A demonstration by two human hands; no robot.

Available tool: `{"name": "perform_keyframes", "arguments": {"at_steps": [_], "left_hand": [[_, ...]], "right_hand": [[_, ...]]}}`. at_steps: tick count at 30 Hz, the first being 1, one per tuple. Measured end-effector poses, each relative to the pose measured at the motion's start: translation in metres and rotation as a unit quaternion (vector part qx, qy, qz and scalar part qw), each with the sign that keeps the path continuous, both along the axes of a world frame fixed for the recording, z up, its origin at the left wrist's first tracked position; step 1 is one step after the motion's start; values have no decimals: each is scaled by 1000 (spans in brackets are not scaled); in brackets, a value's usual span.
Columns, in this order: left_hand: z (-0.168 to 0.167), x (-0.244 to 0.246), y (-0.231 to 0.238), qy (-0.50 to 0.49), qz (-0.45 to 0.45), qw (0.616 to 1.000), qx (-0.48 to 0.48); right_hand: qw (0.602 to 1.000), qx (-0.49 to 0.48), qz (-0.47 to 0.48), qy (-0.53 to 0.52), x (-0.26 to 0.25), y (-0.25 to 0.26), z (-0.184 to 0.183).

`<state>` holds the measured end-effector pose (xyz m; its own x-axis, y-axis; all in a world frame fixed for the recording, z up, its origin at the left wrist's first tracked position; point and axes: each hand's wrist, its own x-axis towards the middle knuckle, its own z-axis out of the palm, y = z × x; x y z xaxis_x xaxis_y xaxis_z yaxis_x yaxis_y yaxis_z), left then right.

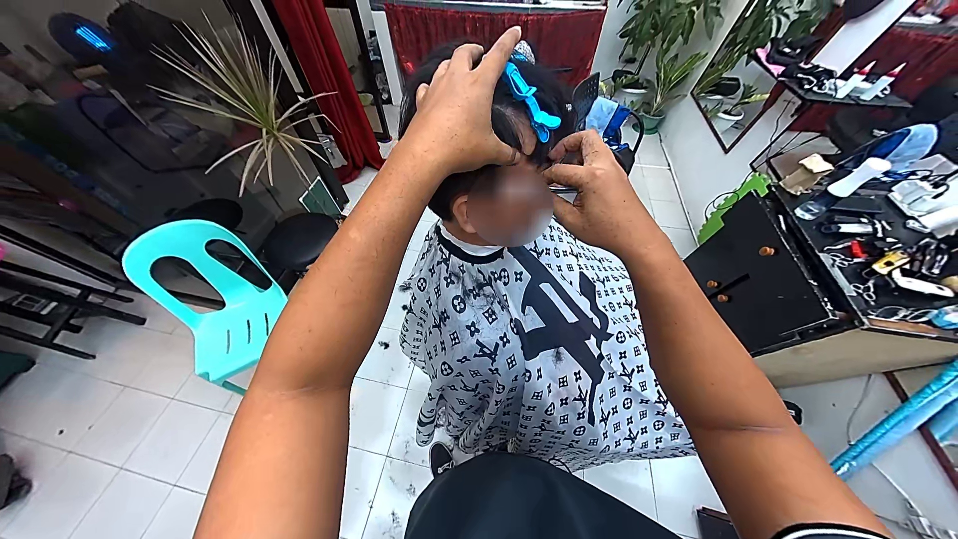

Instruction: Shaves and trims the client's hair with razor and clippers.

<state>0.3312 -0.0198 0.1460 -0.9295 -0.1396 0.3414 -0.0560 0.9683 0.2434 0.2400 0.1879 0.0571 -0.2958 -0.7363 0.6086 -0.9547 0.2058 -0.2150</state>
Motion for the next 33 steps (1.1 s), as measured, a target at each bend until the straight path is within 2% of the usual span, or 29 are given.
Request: {"name": "perform_keyframes", "arguments": {"at_steps": [16,22,24,27,29,33], "left_hand": [[0,2,0,-2,-1,1000,7],[-5,12,-2,24,-16,999,18],[-18,27,-8,117,-32,992,21],[-57,51,-9,337,-54,940,20],[-92,64,1,343,-64,937,10],[-156,64,12,252,-122,959,-32]], "right_hand": [[1000,29,7,4,1,2,4],[1000,21,8,4,16,31,7],[1000,28,-7,0,30,53,7],[999,6,-31,-18,44,79,-3],[999,-8,-43,-31,51,87,-8],[999,-10,-42,-21,60,84,-7]]}}
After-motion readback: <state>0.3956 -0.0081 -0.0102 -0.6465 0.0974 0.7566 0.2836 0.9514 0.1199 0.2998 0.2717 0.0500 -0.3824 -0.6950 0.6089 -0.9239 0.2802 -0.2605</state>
